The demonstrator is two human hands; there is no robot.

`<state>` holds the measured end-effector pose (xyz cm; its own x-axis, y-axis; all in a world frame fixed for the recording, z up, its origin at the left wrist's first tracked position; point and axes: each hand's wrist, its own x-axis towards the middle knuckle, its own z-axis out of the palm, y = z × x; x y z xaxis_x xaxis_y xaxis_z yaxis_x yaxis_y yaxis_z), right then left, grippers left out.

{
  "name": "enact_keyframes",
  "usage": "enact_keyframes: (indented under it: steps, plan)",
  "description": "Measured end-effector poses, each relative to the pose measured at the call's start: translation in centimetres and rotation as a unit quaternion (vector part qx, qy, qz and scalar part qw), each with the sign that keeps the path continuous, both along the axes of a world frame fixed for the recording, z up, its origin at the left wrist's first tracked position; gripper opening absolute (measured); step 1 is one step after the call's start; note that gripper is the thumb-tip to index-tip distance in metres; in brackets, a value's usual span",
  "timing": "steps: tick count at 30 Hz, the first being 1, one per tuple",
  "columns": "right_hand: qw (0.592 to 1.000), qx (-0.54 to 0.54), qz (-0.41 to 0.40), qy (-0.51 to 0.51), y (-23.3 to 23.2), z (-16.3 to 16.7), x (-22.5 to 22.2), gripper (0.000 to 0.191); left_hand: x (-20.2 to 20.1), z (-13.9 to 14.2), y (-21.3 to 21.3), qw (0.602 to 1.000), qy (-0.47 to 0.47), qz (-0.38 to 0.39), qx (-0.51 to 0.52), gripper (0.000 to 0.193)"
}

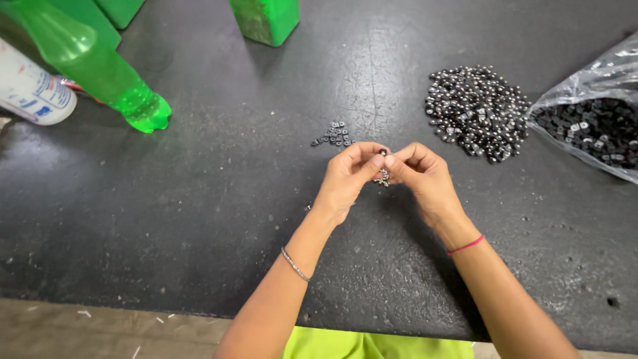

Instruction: The person sits at a workbench and assembles small components: they pick up black plastic pieces and small metal pins, insert a pin into each plastic part by hand, and set the completed assembly aside, repeating this one part at a time.

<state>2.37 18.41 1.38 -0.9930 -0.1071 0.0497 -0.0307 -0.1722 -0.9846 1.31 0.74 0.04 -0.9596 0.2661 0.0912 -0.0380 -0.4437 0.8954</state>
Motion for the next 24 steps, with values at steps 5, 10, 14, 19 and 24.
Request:
enact_keyframes:
  steps: [5, 10, 14, 19, 24]
  plan:
    - [0.99, 0.074, -0.081, 0.09, -0.4, 0.9, 0.1, 0.015, -0.2, 0.6, 0.3, 0.997, 0.008, 0.055, -0.055, 0.019]
    - [0.99, 0.098, -0.059, 0.079, -0.7, 0.8, 0.2, 0.015, 0.7, 1.3, 0.9, 0.98, 0.051, 0.103, -0.161, 0.013]
    - [0.992, 0.084, -0.057, 0.076, -0.2, 0.5, -0.1, 0.011, 1.4, 2.2, 1.2, 0.974, 0.062, 0.116, -0.184, 0.011]
    - [0.99, 0.105, -0.041, 0.086, 0.1, 0.2, -0.2, 0.007, 1.7, 3.0, 1.0, 0.965, 0.076, 0.127, -0.217, 0.01]
    - [0.991, 0.095, -0.044, 0.081, 0.6, -0.1, -0.4, 0.005, 2.2, 3.1, 1.0, 0.96, 0.124, 0.124, -0.218, 0.009]
